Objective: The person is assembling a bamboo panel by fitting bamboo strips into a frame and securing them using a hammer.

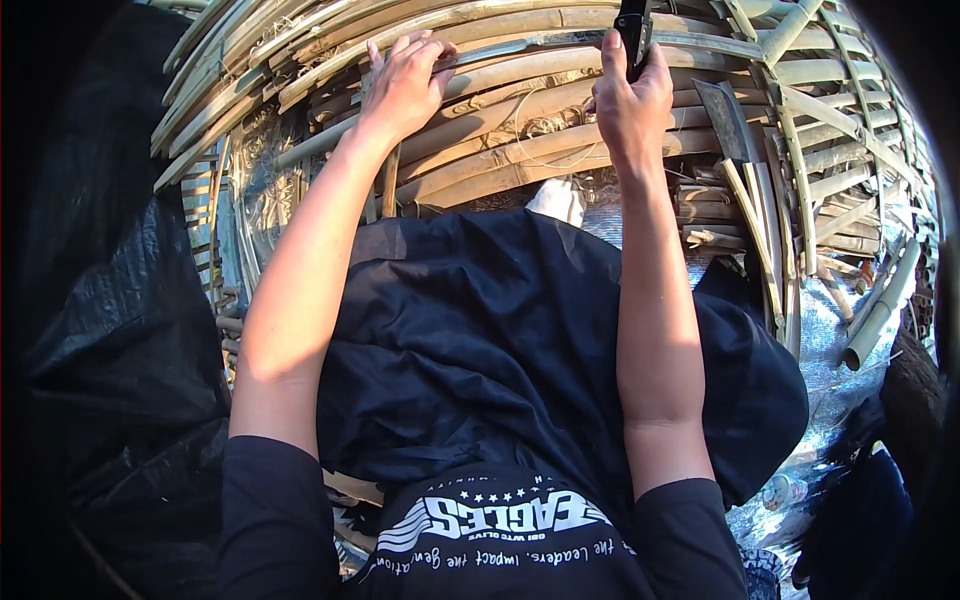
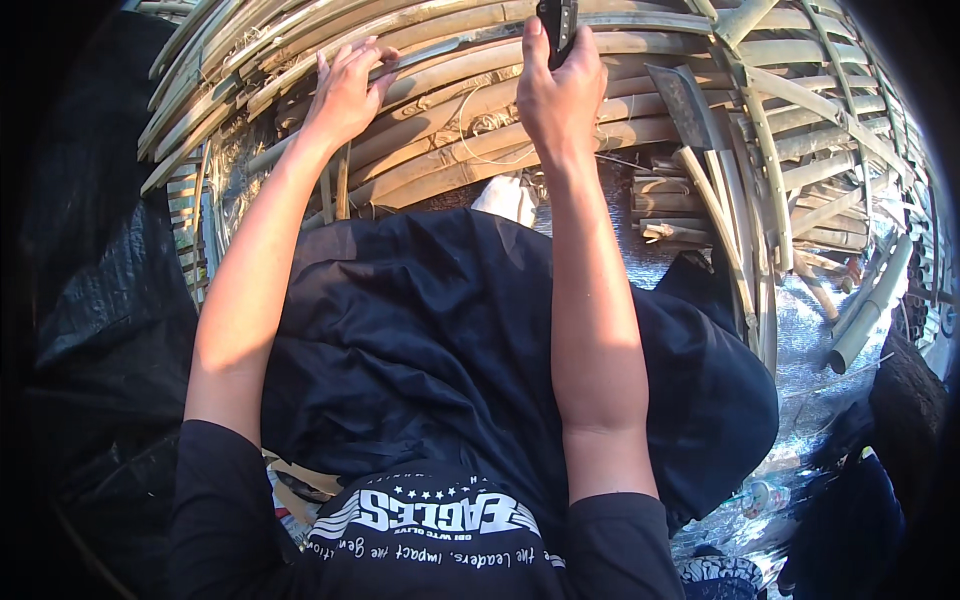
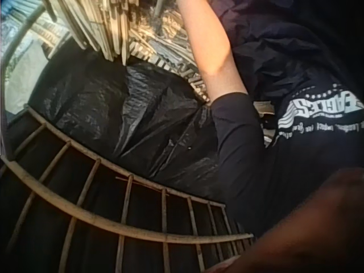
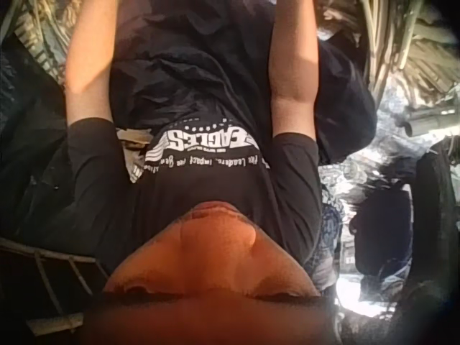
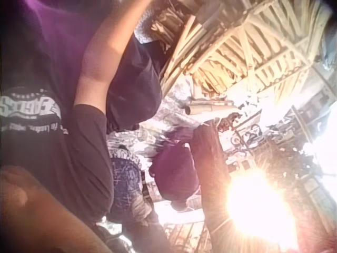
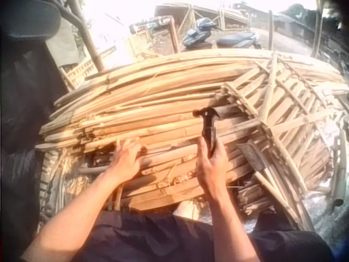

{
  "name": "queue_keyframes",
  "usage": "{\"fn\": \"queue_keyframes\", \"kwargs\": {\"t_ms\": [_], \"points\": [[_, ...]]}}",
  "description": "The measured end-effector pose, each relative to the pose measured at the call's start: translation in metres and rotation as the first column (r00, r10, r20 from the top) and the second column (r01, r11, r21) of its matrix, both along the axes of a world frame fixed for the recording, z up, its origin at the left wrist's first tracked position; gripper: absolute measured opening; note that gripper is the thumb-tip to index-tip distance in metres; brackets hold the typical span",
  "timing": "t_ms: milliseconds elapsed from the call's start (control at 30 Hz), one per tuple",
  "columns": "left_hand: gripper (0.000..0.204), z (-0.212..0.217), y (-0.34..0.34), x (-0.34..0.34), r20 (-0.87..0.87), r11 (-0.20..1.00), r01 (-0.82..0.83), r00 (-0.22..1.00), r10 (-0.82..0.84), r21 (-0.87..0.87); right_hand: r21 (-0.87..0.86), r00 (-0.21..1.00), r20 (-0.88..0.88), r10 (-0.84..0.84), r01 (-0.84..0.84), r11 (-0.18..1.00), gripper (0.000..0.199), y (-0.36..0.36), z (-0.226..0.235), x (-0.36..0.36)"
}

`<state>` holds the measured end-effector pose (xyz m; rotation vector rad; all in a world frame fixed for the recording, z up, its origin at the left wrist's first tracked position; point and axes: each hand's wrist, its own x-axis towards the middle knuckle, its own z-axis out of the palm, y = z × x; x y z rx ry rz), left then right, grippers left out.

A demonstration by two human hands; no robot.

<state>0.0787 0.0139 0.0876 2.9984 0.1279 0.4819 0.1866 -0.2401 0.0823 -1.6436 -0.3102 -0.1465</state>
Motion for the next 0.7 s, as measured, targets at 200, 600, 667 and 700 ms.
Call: {"fn": "queue_keyframes", "kwargs": {"t_ms": [200,600,667,700], "points": [[0.023,0.002,-0.009,0.002,0.123,0.997,0.016,0.992,-0.007,-0.077,0.021,0.991,-0.134,-0.002,0.004,1.000,0.038,-0.001,0.002,-0.006],[0.012,-0.012,-0.005,0.004,0.240,0.988,0.029,0.969,-0.065,0.151,-0.015,0.996,-0.079,-0.030,0.029,0.999,0.039,0.001,0.001,-0.007],[0.012,-0.013,-0.005,0.004,0.242,0.986,0.032,0.968,-0.071,0.163,-0.017,0.995,-0.099,-0.021,0.020,1.000,0.040,0.001,0.003,-0.008],[0.013,-0.014,-0.006,0.005,0.247,0.984,0.036,0.966,-0.078,0.173,-0.019,0.995,-0.099,-0.023,0.021,1.000,0.040,0.000,0.002,-0.007]]}}
